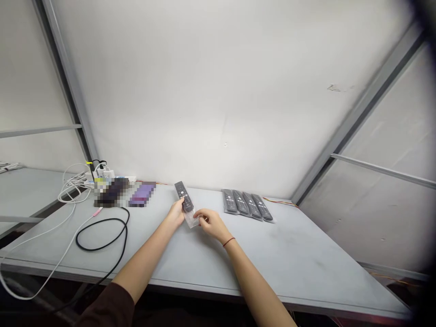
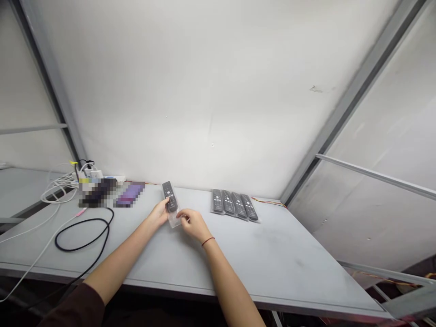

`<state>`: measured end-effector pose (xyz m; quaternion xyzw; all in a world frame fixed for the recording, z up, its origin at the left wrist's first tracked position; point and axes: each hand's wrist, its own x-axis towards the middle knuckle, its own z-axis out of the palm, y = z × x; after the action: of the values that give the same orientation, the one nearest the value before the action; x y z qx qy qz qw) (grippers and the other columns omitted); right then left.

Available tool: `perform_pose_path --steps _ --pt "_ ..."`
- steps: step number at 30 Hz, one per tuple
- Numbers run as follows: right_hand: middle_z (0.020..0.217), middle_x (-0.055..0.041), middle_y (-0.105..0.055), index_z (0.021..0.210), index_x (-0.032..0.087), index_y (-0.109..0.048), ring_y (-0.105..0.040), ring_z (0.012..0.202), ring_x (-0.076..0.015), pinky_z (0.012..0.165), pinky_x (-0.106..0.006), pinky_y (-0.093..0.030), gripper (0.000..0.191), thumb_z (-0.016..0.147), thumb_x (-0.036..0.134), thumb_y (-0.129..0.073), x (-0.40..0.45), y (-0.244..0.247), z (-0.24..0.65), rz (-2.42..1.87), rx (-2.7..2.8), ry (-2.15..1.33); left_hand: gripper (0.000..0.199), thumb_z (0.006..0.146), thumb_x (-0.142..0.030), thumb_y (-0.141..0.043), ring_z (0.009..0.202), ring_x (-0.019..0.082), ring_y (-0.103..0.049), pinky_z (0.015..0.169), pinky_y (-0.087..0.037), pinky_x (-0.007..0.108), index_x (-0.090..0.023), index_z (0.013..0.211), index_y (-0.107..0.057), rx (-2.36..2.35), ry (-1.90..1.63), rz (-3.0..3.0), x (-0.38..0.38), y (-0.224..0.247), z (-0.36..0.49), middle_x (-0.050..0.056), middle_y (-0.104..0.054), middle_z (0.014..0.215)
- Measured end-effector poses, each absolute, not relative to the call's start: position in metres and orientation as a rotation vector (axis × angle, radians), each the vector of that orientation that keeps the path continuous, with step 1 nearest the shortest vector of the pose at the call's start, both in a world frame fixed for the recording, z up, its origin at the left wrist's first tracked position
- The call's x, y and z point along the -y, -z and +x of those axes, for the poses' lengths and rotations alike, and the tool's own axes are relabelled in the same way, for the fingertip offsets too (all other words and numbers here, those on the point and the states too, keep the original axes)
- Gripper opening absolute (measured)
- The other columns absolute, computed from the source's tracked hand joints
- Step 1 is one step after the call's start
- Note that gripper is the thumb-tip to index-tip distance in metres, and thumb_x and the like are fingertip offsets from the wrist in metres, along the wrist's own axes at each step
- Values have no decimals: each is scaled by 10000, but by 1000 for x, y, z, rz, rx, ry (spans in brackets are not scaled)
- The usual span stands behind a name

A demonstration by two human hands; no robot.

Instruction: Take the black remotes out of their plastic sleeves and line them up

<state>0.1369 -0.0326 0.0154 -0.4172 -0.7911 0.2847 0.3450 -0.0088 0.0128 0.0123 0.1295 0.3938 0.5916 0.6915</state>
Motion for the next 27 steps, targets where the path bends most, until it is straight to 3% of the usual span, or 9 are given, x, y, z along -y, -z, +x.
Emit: perform_pose_path --steps 4,6,14,18,22,27 --pt "1138 -48 -632 1104 222 -640 -574 925 -205 775 -322 -455 363 755 201 -544 34 -23 140 -1023 2112 -969 205 897 -188 -427 591 146 -609 652 -491 268 -99 786 -576 -862 -1308 478 -8 -14 -10 79 -632 673" --pt "1174 -44 -624 1161 232 -617 -574 956 -220 819 -359 -452 387 781 269 -551 35 -26 140 -1027 2106 -1057 176 879 -187 -465 606 158 -620 663 -494 283 -92 794 -586 -854 -1282 539 -5 -14 -7 91 -643 684" --pt "1094 -35 -673 1095 226 -673 -598 952 -235 878 -389 -436 328 823 320 -515 32 -23 142 -968 2126 -1165 185 875 -221 -488 653 163 -643 669 -500 278 -93 823 -611 -854 -1279 659 -1 -12 2 107 -672 750" --pt "980 -37 -697 1091 204 -677 -606 844 -211 801 -348 -454 334 825 307 -502 31 -21 143 -1012 2127 -1121 163 870 -216 -492 707 184 -657 677 -510 297 -103 830 -603 -816 -1299 623 -1 -14 3 102 -672 772" --pt "793 -19 -674 943 176 -710 -576 715 -174 705 -305 -453 278 821 289 -487 30 -22 142 -1070 2102 -1042 160 854 -232 -508 673 188 -658 636 -505 290 -111 809 -602 -864 -1254 616 1 -16 4 92 -672 748" --pt "938 -50 -652 862 171 -686 -559 824 -193 739 -305 -441 208 793 309 -547 31 -24 142 -1011 2071 -1000 144 824 -257 -555 589 138 -612 576 -463 229 -133 812 -626 -964 -1181 739 2 -15 2 54 -663 700"
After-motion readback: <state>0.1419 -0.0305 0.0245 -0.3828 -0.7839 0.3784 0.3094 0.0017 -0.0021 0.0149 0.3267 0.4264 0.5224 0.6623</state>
